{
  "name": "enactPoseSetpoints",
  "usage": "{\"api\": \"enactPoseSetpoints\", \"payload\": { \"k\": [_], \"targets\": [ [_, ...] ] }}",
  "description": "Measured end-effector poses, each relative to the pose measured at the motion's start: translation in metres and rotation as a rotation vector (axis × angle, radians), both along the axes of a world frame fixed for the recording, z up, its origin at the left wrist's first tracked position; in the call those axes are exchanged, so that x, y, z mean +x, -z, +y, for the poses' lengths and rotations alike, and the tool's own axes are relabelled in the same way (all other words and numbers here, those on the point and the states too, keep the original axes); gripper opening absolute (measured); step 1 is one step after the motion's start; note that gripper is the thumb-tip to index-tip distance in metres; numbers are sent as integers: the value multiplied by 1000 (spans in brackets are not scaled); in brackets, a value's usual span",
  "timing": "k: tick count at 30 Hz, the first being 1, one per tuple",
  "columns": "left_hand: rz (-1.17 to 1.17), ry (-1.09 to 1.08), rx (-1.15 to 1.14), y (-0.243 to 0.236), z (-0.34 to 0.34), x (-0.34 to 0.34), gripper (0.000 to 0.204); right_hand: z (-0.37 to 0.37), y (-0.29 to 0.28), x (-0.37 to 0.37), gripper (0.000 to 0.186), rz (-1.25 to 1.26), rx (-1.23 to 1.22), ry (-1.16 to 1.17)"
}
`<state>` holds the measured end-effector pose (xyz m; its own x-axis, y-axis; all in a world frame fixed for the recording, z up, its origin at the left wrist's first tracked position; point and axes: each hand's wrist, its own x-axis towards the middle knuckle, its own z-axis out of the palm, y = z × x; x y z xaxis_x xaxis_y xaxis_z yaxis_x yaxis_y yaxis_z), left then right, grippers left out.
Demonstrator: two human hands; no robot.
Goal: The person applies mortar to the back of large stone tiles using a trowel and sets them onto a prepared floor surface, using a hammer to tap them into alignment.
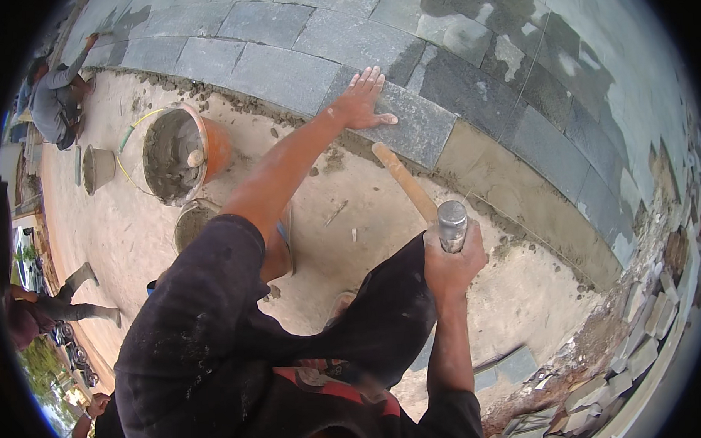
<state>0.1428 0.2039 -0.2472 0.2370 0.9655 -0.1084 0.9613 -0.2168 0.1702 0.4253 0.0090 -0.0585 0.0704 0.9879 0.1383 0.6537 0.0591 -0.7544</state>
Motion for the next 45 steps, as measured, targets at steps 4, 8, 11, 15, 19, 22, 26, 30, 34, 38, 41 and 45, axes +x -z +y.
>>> {"api": "enactPoseSetpoints", "payload": {
  "k": [4, 8, 11, 15, 19, 22, 26, 30, 34, 38, 41, 45],
  "targets": [
    [65, 85, -53, -27, 12, -49, 106, -6, 5, -15, 25, 1, -70, -54],
    [169, 64, -77, -56, -20, -126, 94, -10, 6, -21, 25, -114, -63, -147],
    [177, 59, -27, -53, -44, -168, 92, -9, 6, -21, 29, -203, -87, -176],
    [22, 10, 129, -30, -75, -181, 82, -3, 1, -28, 31, -241, -134, -166],
    [-138, -102, 220, -9, -92, -178, 66, 7, -6, -43, 33, -257, -308, -155],
    [-185, -115, 304, -4, -97, -185, 54, 18, 5, -53, 36, -273, -456, -194],
    [-165, -121, 412, 4, -101, -181, 45, 30, 49, -58, 39, -278, -478, -330],
    [-159, -113, 477, 11, -101, -180, 41, 36, 100, -63, 42, -380, -520, -382],
    [-159, -107, 490, 12, -101, -182, 39, 43, 144, -61, 43, -390, -583, -405],
    [-179, -104, 513, 16, -97, -179, 38, 54, 183, -45, 45, -441, -597, -436],
    [-195, -112, 516, 20, -98, -181, 36, 60, 195, -46, 46, -460, -599, -422],
    [-225, -136, 500, 23, -99, -181, 35, 59, 191, -50, 49, -481, -649, -364]
  ]
}}
